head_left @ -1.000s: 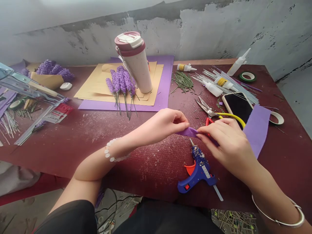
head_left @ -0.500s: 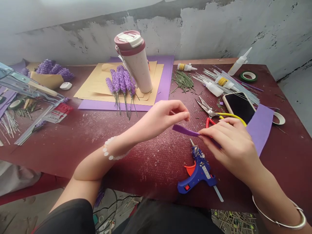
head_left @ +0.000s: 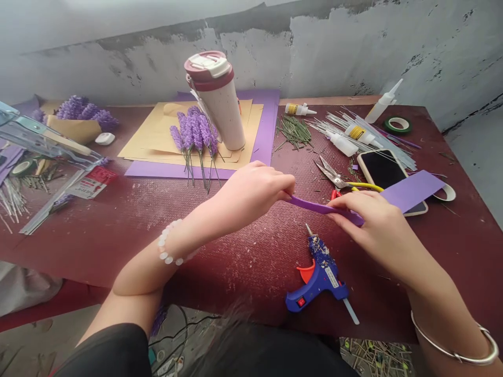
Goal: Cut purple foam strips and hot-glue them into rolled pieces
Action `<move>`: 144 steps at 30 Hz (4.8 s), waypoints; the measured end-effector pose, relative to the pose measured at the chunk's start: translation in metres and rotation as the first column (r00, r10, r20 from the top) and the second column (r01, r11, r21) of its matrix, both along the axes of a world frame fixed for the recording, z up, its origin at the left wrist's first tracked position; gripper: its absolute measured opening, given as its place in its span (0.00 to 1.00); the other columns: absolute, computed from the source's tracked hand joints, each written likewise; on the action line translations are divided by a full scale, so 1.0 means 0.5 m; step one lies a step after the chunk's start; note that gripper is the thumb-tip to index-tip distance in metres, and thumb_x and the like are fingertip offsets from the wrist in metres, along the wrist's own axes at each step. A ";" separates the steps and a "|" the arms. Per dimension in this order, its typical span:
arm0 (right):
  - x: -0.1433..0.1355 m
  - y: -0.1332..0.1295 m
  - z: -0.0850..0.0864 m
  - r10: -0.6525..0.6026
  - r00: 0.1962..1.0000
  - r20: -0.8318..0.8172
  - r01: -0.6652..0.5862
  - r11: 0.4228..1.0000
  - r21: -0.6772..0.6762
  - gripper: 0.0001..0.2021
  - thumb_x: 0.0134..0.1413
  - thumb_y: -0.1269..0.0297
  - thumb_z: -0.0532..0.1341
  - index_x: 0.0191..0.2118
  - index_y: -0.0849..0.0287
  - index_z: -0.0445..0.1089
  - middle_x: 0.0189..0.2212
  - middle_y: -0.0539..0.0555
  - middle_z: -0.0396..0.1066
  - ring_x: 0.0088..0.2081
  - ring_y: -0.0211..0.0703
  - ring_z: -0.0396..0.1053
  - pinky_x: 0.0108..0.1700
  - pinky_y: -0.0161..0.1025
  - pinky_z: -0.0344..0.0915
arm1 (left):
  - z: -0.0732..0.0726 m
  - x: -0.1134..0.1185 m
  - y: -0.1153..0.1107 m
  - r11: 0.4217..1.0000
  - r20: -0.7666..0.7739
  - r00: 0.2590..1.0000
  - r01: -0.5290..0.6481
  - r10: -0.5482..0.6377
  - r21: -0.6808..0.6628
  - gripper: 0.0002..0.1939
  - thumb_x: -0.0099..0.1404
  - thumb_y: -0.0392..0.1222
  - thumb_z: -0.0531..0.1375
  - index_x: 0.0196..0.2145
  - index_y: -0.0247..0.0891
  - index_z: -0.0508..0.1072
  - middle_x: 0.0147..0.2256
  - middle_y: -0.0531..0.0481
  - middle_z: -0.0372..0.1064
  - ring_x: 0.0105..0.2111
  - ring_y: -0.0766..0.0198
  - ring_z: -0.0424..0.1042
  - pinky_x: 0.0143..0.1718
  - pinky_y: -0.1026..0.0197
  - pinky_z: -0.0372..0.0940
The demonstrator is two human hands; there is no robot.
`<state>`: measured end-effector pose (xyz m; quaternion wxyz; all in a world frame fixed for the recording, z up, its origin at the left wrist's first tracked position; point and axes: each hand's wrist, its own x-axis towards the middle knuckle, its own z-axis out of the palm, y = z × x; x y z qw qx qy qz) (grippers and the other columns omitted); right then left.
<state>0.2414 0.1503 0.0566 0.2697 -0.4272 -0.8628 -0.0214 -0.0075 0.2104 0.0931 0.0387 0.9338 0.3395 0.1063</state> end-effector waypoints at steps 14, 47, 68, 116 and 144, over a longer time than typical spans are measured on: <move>-0.024 -0.011 -0.004 0.036 0.996 -0.083 -0.030 0.997 0.070 0.06 0.65 0.73 0.59 0.44 0.59 0.71 0.39 0.60 0.78 0.41 0.51 0.74 0.47 0.48 0.68 | -0.034 0.051 -0.033 0.925 -0.144 0.987 0.013 -0.073 -0.379 0.07 0.74 0.31 0.52 0.41 0.34 0.70 0.35 0.48 0.76 0.30 0.64 0.72 0.29 0.62 0.57; -0.153 -0.385 -0.081 -0.853 -0.132 -0.505 -0.314 0.519 -0.795 0.24 0.41 0.54 0.77 0.46 0.55 0.80 0.51 0.59 0.80 0.58 0.58 0.74 0.64 0.54 0.68 | -0.113 0.060 -0.290 0.727 0.225 0.941 -0.031 0.252 -0.686 0.18 0.62 0.37 0.64 0.39 0.42 0.55 0.42 0.42 0.70 0.38 0.53 0.75 0.39 0.50 0.72; -0.124 -0.257 -0.074 -0.473 0.048 -0.880 0.265 0.855 -0.446 0.03 0.58 0.67 0.64 0.34 0.52 0.71 0.29 0.47 0.70 0.25 0.36 0.66 0.29 0.37 0.67 | -0.073 0.001 -0.138 0.996 0.075 0.994 0.075 -0.079 0.051 0.13 0.75 0.30 0.49 0.48 0.36 0.71 0.37 0.47 0.75 0.36 0.64 0.73 0.33 0.65 0.65; -0.096 -0.229 -0.039 -0.598 0.380 -0.706 -0.103 0.731 -0.674 0.09 0.64 0.61 0.64 0.31 0.55 0.73 0.20 0.48 0.72 0.23 0.38 0.68 0.30 0.36 0.66 | -0.113 0.033 -0.043 0.836 0.394 0.919 0.219 -0.003 -0.504 0.07 0.73 0.36 0.59 0.43 0.33 0.77 0.40 0.45 0.80 0.38 0.64 0.76 0.42 0.63 0.68; -0.107 -0.208 -0.052 -0.718 0.146 -0.680 -0.394 0.588 -0.706 0.13 0.52 0.55 0.70 0.24 0.57 0.76 0.18 0.49 0.72 0.15 0.30 0.62 0.21 0.30 0.59 | -0.120 0.026 -0.047 0.749 0.440 0.897 0.267 0.036 -0.606 0.07 0.71 0.32 0.60 0.44 0.34 0.78 0.42 0.47 0.82 0.40 0.65 0.79 0.45 0.64 0.69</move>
